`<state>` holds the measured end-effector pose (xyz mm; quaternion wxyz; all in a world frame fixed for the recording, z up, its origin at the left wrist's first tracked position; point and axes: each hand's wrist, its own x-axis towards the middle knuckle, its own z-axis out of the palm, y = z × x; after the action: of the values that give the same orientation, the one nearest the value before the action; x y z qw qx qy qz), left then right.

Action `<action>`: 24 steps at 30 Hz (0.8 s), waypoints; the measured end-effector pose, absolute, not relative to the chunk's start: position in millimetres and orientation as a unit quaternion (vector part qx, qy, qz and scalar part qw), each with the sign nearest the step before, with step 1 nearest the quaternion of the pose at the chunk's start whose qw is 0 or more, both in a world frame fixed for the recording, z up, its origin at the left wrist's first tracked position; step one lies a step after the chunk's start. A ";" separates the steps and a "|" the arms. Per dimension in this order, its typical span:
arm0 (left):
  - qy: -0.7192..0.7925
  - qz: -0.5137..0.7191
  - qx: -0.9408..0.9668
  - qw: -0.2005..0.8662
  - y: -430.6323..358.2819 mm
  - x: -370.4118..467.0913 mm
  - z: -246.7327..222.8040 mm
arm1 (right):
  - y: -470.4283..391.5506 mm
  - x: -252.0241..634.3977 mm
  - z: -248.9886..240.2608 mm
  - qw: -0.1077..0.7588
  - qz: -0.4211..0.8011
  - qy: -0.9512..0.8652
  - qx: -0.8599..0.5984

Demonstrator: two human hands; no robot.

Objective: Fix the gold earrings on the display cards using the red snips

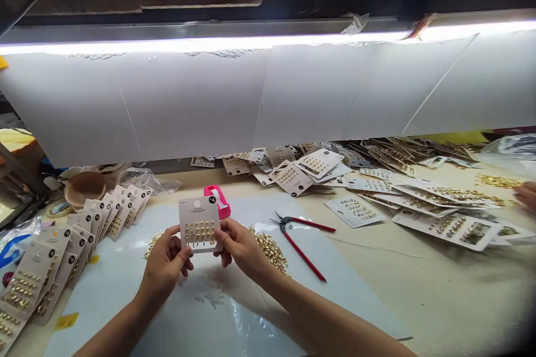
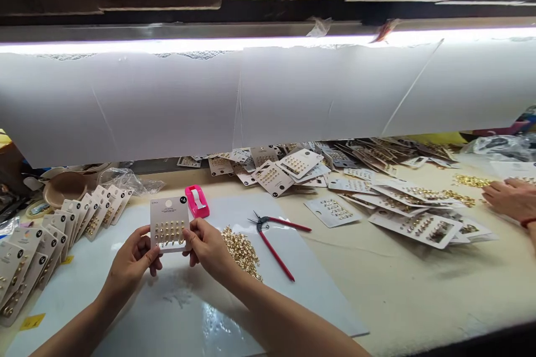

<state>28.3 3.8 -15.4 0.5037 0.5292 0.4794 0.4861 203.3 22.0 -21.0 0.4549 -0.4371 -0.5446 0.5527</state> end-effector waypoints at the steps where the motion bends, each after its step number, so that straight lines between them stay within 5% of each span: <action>1: 0.478 0.487 0.527 0.506 3.6 27.8 -14.4 | 21.7 202.9 -20.3 0.456 0.559 -0.539 -0.436; 19: 0.489 0.550 0.418 0.532 16.6 7.9 28.7 | 3.7 196.3 -9.5 0.442 0.569 -0.556 -0.415; 24: 0.496 0.495 0.371 0.610 16.0 5.7 36.4 | -0.8 197.7 -8.6 0.440 0.546 -0.570 -0.428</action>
<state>5.7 16.0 36.4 0.6098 0.3707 0.4961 0.4945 197.7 -0.8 -8.6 0.4400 -0.4280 -0.5703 0.5460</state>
